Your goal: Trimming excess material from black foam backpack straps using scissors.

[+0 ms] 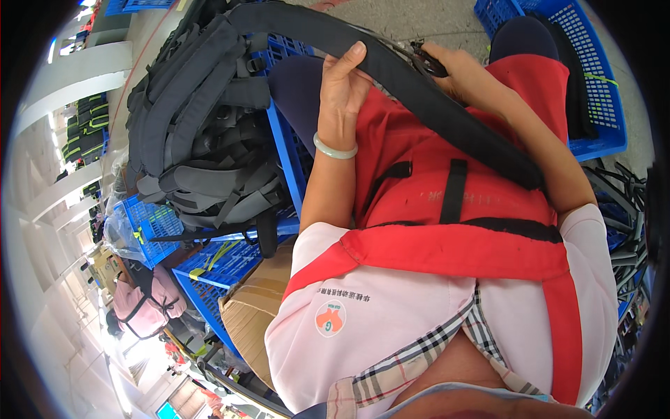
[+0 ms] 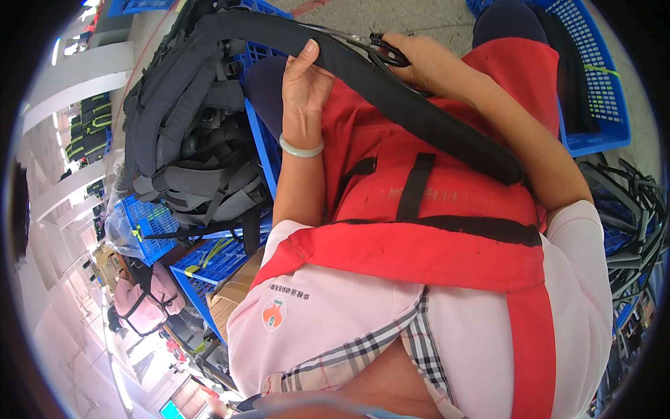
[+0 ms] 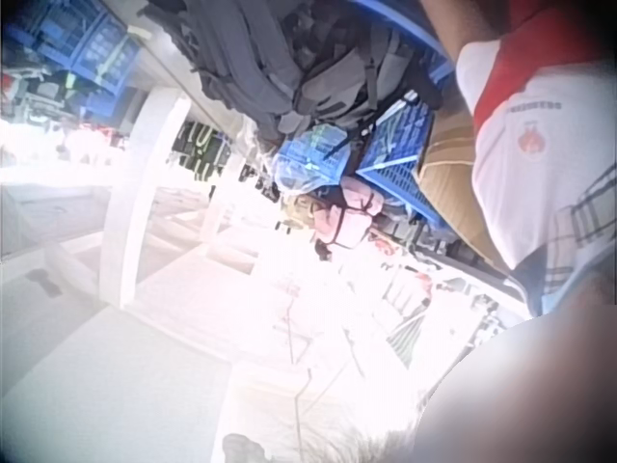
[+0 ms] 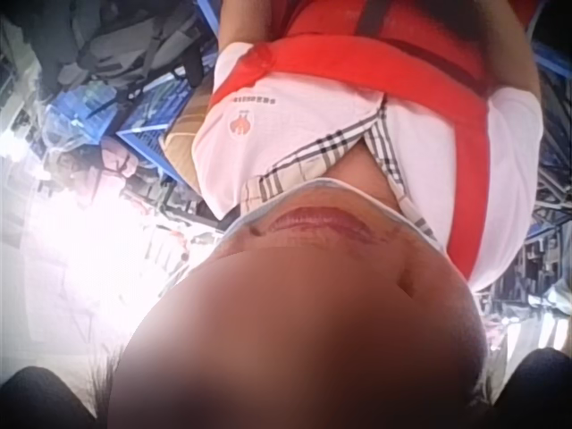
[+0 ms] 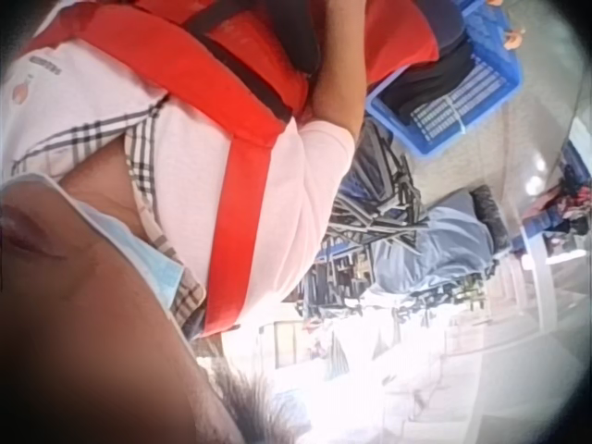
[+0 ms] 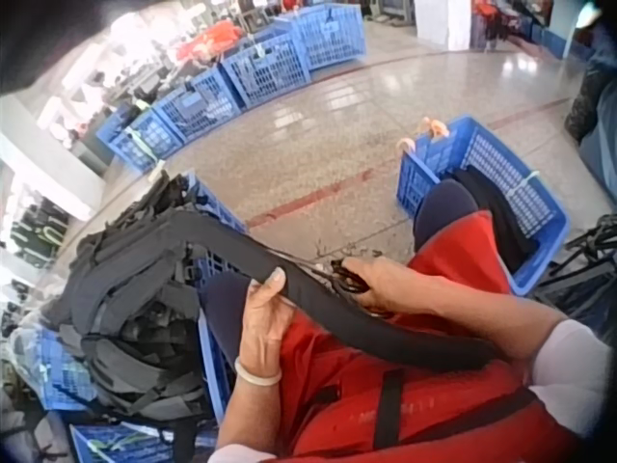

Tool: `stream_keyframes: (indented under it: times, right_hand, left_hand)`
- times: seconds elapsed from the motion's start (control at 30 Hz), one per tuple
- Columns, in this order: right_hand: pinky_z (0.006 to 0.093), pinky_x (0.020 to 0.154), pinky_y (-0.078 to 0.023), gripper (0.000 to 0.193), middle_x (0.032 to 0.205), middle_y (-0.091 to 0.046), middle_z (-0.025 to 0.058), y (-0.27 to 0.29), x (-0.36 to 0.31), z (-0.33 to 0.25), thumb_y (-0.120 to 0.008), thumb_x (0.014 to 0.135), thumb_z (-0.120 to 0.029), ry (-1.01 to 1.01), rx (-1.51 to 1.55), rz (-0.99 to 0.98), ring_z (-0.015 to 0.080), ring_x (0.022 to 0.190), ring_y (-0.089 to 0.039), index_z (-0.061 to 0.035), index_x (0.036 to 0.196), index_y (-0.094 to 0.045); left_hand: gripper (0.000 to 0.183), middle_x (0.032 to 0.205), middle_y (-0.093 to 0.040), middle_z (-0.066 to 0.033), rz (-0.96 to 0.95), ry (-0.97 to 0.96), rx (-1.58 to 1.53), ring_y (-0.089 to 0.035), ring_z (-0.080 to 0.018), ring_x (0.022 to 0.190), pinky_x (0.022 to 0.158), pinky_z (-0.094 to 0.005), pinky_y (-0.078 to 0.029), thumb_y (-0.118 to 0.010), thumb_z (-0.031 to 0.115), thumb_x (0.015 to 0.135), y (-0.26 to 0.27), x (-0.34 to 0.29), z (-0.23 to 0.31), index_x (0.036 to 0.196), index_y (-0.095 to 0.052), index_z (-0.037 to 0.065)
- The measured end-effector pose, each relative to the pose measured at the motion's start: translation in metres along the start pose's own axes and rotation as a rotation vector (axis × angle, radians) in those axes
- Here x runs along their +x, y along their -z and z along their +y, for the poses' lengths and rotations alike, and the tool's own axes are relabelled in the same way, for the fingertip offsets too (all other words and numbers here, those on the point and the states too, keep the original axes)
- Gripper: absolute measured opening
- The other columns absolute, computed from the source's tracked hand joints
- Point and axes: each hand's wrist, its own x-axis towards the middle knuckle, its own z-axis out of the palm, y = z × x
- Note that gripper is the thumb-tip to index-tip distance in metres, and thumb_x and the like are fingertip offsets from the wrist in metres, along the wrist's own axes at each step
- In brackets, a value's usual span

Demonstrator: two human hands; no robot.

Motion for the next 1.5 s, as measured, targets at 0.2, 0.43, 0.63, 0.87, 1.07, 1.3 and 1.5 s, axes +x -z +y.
stream_keyframes:
  times: [0.2,0.43,0.63,0.87,1.07,1.3,1.5]
  right_hand:
    - [0.0424,0.070,-0.047,0.033,0.083,-0.063,0.0223,0.004,0.003,-0.003,-0.062,0.089,-0.026,-0.018,0.013,0.003,0.0403,0.080,-0.061,-0.0048,0.112,-0.052]
    - [0.0437,0.079,-0.047,0.051,0.099,-0.063,0.0245,0.002,0.010,-0.015,-0.068,0.081,-0.027,-0.057,0.009,0.001,0.0416,0.092,-0.061,-0.0030,0.120,-0.045]
    - [0.0441,0.078,-0.047,0.053,0.098,-0.062,0.0253,0.010,0.017,-0.022,-0.069,0.079,-0.024,-0.004,-0.045,0.002,0.0428,0.091,-0.060,-0.0003,0.119,-0.044]
    - [0.0412,0.071,-0.046,0.037,0.088,-0.062,0.0238,0.007,0.018,-0.007,-0.063,0.084,-0.017,0.036,0.042,-0.086,0.0419,0.078,-0.058,0.0021,0.113,-0.050]
    - [0.0398,0.071,-0.047,0.050,0.095,-0.061,0.0244,0.014,0.013,-0.009,-0.064,0.082,-0.018,0.044,0.053,-0.048,0.0384,0.080,-0.060,-0.0016,0.125,-0.043]
    - [0.0387,0.060,-0.046,0.056,0.085,-0.061,0.0205,0.015,0.011,-0.010,-0.064,0.080,-0.019,0.019,-0.070,-0.010,0.0315,0.071,-0.061,-0.0048,0.128,-0.040]
    - [0.0353,0.058,-0.043,0.028,0.078,-0.057,0.0186,0.012,0.020,-0.008,-0.062,0.085,-0.014,0.094,0.098,-0.074,0.0268,0.065,-0.053,0.0008,0.107,-0.051]
  left_hand:
    - [0.021,0.104,-0.065,-0.0084,0.024,-0.024,-0.097,-0.062,-0.0236,0.100,0.093,-0.0396,-0.048,-0.065,0.007,0.087,0.005,0.011,0.016,0.107,-0.062,0.005]
    - [0.028,0.096,-0.065,-0.0017,0.012,-0.074,0.017,-0.064,-0.0174,0.091,0.087,-0.0333,-0.052,-0.068,-0.003,0.080,-0.003,0.016,0.019,0.105,-0.062,0.009]
    - [0.033,0.096,-0.065,-0.0021,0.025,-0.089,0.014,-0.064,-0.0169,0.091,0.086,-0.0326,-0.052,-0.068,-0.005,0.080,-0.005,0.015,0.020,0.108,-0.061,0.009]
    - [0.026,0.093,-0.066,-0.0032,0.038,-0.086,0.025,-0.064,-0.0182,0.088,0.084,-0.0335,-0.053,-0.067,-0.004,0.080,0.003,0.013,0.015,0.103,-0.062,0.008]
    - [0.026,0.094,-0.066,-0.0034,0.055,-0.077,-0.008,-0.064,-0.0186,0.088,0.085,-0.0336,-0.053,-0.068,-0.002,0.080,-0.003,0.012,0.016,0.104,-0.063,0.008]
    - [0.028,0.098,-0.066,-0.0041,-0.007,-0.077,0.021,-0.064,-0.0190,0.091,0.085,-0.0338,-0.053,-0.067,-0.004,0.081,-0.004,0.010,0.016,0.105,-0.062,0.008]
    - [0.026,0.097,-0.066,-0.0042,-0.010,-0.089,0.029,-0.064,-0.0189,0.089,0.085,-0.0341,-0.053,-0.067,-0.005,0.081,0.000,0.010,0.013,0.104,-0.062,0.007]
